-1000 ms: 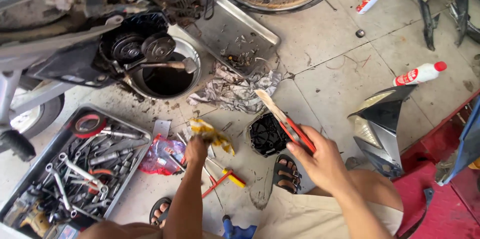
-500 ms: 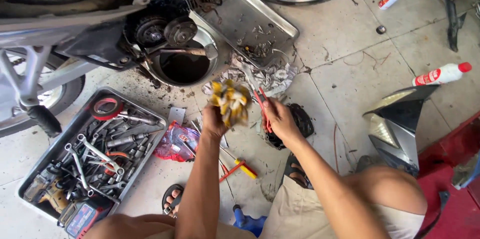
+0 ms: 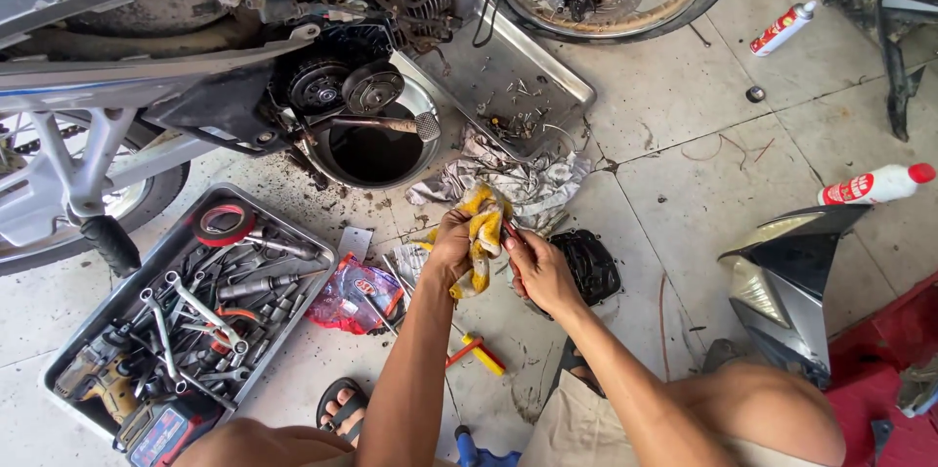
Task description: The person sits on the floor and uses a screwdriver to work on the motorcycle engine. They then remove the engine cover, scrape off residue with a utility knife, and wipe the cover with a cloth.
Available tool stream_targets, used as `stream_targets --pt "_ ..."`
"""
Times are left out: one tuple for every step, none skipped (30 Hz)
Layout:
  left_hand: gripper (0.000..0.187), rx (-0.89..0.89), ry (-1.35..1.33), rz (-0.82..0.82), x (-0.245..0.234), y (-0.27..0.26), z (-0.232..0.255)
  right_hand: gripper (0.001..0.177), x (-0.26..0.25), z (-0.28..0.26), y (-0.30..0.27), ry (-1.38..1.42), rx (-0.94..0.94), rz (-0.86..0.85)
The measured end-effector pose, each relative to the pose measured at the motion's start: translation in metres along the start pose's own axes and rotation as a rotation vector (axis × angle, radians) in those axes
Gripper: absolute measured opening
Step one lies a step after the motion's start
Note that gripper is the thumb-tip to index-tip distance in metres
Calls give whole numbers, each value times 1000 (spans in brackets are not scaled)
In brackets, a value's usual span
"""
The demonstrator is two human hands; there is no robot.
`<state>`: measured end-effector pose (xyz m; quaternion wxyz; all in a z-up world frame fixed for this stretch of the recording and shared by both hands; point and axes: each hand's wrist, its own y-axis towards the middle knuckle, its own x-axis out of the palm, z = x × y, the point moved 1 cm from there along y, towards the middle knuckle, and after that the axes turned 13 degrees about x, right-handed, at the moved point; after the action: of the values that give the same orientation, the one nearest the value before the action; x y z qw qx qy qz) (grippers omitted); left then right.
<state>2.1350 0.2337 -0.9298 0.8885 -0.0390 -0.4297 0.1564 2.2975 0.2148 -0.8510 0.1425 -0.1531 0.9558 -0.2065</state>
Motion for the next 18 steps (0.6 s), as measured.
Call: stream_targets --pt "20 -3 15 45 6 -3 4 27 0 -3 -3 -16 -14 21" --pt "20 -1 15 47 7 -2 5 27 -2 2 -1 -17 -14 19" --pt "20 27 10 104 9 0 6 24 -4 6 1 -79 -38 53" --pt "21 55 5 162 10 2 8 21 -6 10 3 -142 -62 88" --pt "21 56 6 162 6 6 9 21 -3 3 -5 -141 -63 86" --pt "22 60 15 204 2 11 11 21 0 -4 -14 -136 -27 89" --pt "23 63 24 244 -1 15 12 21 2 -12 -22 -132 8 94" --pt "23 64 25 242 -7 18 11 21 3 -11 -23 -130 6 94" --pt "21 88 55 301 -14 21 11 22 4 -9 -23 -130 26 89" --pt "21 113 86 361 -22 24 10 23 5 -8 -23 -129 45 84" --pt "21 112 87 363 -34 29 26 23 6 -2 -24 -128 47 83" --pt "16 -7 65 477 -47 34 40 23 6 3 -25 -140 57 73" --pt "24 -131 46 585 -59 39 54 23 6 8 -27 -148 67 69" --pt "24 -135 49 583 -75 40 67 23 5 9 -30 -145 70 73" --pt "28 72 74 623 -89 43 81 21 3 9 -33 -105 86 81" --pt "43 281 97 656 -103 46 96 20 2 9 -35 -65 101 89" --pt "43 282 95 651 -95 38 99 20 0 18 -29 -65 98 93" --pt "37 284 69 631 -87 31 102 22 -2 28 -22 -32 136 110"
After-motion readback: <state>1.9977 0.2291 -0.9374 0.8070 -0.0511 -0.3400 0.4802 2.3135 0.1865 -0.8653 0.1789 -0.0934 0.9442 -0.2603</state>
